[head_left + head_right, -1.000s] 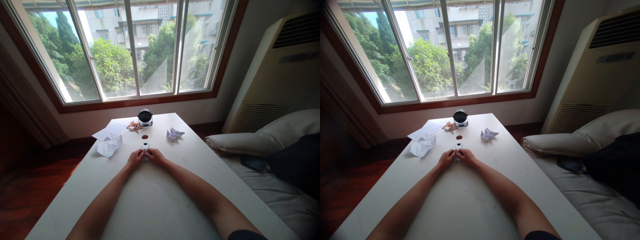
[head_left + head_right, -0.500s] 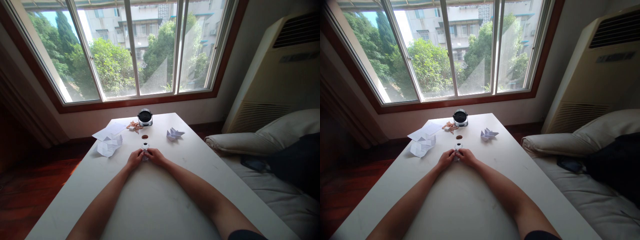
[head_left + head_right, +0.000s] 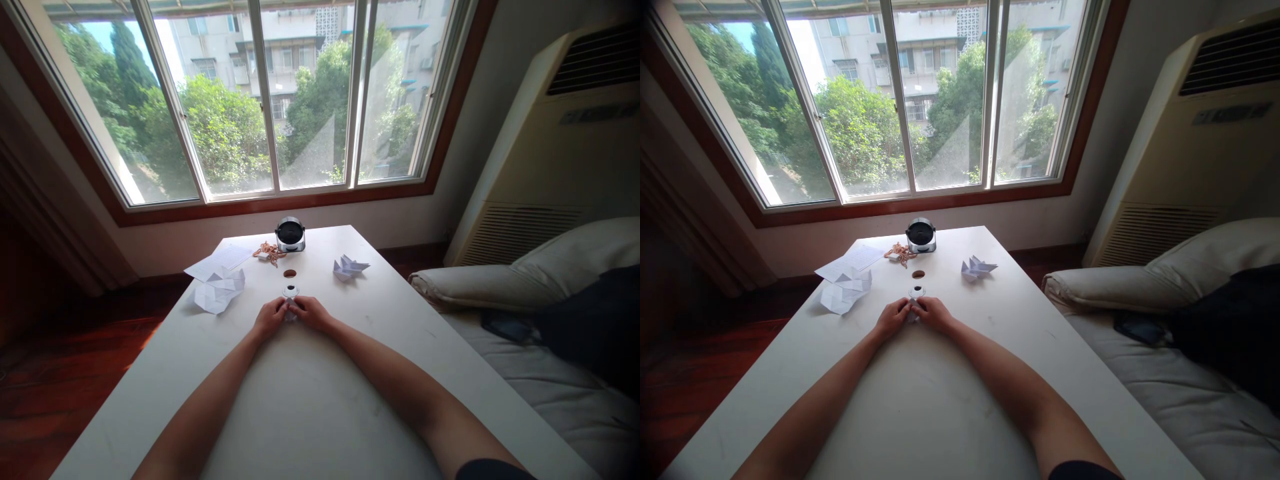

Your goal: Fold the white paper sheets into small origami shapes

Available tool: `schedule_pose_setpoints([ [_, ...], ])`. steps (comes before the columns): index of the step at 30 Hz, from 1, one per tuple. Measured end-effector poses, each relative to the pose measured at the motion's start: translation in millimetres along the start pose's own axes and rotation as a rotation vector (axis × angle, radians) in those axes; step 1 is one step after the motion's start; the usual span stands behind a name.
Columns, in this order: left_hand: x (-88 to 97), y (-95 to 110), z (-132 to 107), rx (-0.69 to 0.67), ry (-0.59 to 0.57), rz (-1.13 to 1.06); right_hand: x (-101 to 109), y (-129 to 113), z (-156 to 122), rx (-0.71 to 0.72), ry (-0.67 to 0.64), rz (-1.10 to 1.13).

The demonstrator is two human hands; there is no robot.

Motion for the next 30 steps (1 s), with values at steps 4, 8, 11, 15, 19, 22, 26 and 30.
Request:
schedule_pose_setpoints([
  [4, 0.2, -0.2, 0.0, 0.003, 0.0, -0.003, -0.3, 0.2, 0.5, -0.003, 0.0, -0.004],
  [8, -0.4, -1.8, 0.0, 0.001, -0.007, 0.002, 0.2, -0.2, 0.2, -0.018, -0.013, -0.003],
  [11, -0.3, -2.0, 0.2, -0.003, -0.011, 0.002, 0.5, -0.4, 0.0, -0.021, -0.018, 0.003],
  [15, 0.3, -1.5, 0.5, -0.007, -0.009, 0.005, 0.5, -0.2, 0.0, -0.026, -0.021, 0.0],
  [19, 0.7, -0.6, 0.3, -0.003, -0.008, 0.006, 0.7, -0.1, -0.1, -0.017, -0.017, 0.005],
  [22, 1.3, 1.2, 0.1, 0.001, -0.005, 0.004, 1.0, -0.4, -0.2, -0.022, -0.019, -0.005],
  [26, 2.6, 5.1, 0.2, 0.013, -0.004, -0.002, 1.8, -1.9, -0.8, -0.029, -0.018, -0.007],
  [30, 3.5, 8.4, 0.3, 0.029, 0.002, -0.007, 2.6, -3.7, -1.4, -0.047, -0.016, -0.011],
])
Point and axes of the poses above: each hand's wrist, its own z-axis towards the middle knuckle, its own x-axis out of the back of the hand, y = z × x, the point moved 1 cm from there along z, towards the middle knuckle, and after that the axes turned 13 degrees about -x, right-handed, at the moved point
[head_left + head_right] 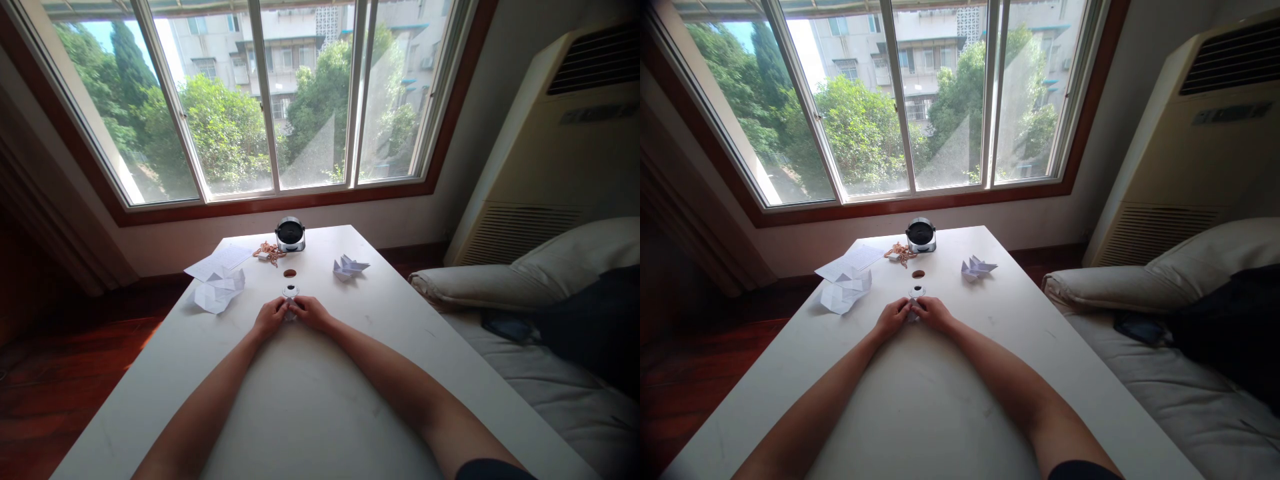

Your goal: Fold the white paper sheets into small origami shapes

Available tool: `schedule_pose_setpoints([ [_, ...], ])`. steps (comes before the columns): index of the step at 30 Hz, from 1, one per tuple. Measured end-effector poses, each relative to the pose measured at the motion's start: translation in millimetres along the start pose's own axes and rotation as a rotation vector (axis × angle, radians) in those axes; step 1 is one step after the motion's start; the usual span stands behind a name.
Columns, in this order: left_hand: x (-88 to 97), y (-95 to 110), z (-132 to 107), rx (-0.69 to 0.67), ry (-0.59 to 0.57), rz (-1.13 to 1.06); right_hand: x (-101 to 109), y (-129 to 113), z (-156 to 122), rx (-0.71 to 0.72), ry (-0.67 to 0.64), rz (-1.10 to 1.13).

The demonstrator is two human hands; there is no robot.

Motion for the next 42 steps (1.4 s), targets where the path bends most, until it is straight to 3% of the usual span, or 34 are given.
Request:
schedule_pose_setpoints([
  [42, -1.6, -1.3, 0.6, 0.014, 0.006, 0.009, 2.0, -2.2, -1.4, 0.012, -0.01, 0.017],
])
Point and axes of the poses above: each hand's wrist, its own z-axis towards the middle knuckle, its own x-axis out of the back of the hand, y = z × x, the point moved 1 cm from there along z, towards the middle knuckle, and after that the axes turned 13 degrees about -x, right-handed, at the moved point
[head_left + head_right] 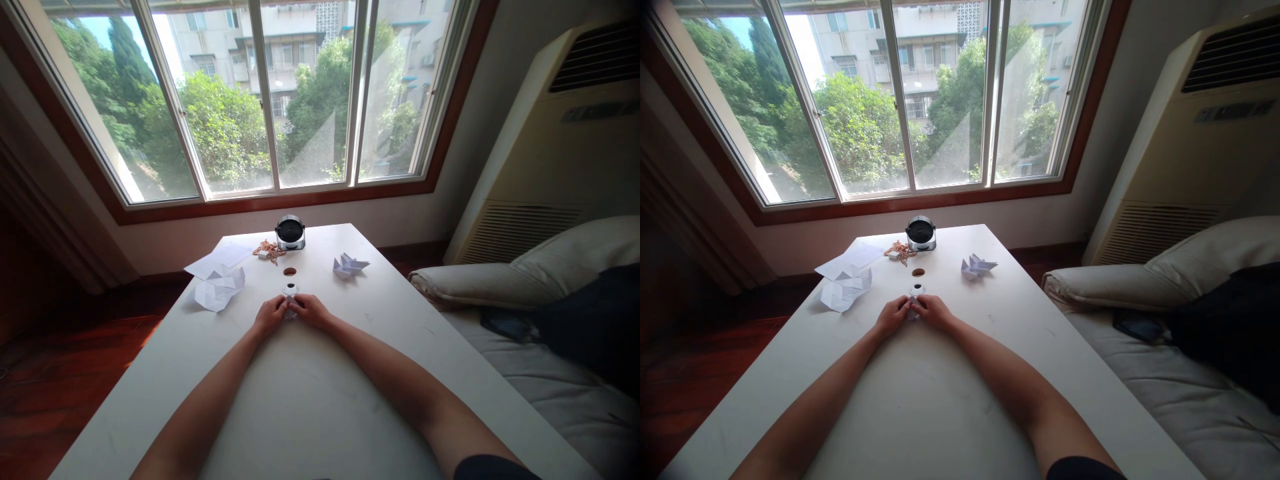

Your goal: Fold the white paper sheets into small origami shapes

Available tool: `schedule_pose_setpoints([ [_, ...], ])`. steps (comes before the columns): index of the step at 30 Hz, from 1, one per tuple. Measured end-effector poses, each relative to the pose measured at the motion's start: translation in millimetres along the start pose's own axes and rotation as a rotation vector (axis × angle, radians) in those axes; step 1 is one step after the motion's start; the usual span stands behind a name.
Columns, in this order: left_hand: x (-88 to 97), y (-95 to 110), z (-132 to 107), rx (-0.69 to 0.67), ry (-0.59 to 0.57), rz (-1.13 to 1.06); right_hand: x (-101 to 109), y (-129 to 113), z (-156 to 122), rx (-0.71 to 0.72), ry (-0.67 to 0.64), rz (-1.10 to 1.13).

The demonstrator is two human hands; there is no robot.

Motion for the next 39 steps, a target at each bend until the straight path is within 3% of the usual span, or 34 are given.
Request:
schedule_pose_setpoints([
  [39, -2.7, -9.6, -0.6, -0.042, -0.029, 0.007, 1.2, -0.1, -1.0, 0.014, 0.005, 0.001],
])
Point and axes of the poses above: each hand's wrist, its own z-axis towards the middle knuckle, its own x-axis out of the back of the hand, y = z × x, the point moved 1 cm from there along z, towards the middle knuckle, and after that the axes turned 13 degrees about -x, right-handed, at the moved point
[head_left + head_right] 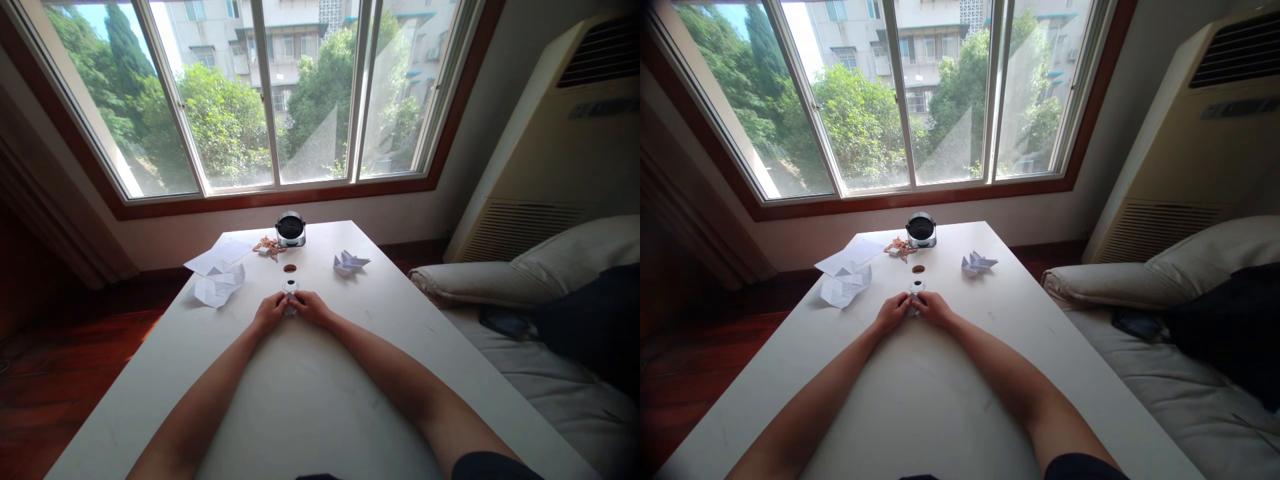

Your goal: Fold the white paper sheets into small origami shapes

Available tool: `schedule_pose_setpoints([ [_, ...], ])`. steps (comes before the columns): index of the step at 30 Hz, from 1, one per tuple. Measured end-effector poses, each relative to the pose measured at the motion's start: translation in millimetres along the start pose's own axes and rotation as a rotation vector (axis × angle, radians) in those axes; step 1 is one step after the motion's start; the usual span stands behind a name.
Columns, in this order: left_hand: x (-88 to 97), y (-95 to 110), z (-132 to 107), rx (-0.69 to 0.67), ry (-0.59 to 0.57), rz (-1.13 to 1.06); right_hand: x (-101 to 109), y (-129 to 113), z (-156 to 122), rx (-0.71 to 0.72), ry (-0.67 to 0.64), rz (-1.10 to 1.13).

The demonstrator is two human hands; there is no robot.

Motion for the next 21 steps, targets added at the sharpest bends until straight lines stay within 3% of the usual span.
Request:
schedule_pose_setpoints([
  [21, -0.4, -1.8, -0.2, -0.005, 0.02, 0.01, -2.2, 2.8, 1.3, -0.005, 0.0, 0.009],
])
Point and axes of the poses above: each hand's wrist, its own z-axis towards the middle knuckle, its own x-axis out of the back of the hand, y = z × x, the point moved 1 cm from there along z, towards the middle knuckle, and after that the axes turned 13 degrees about -x, right-handed, at the moved point
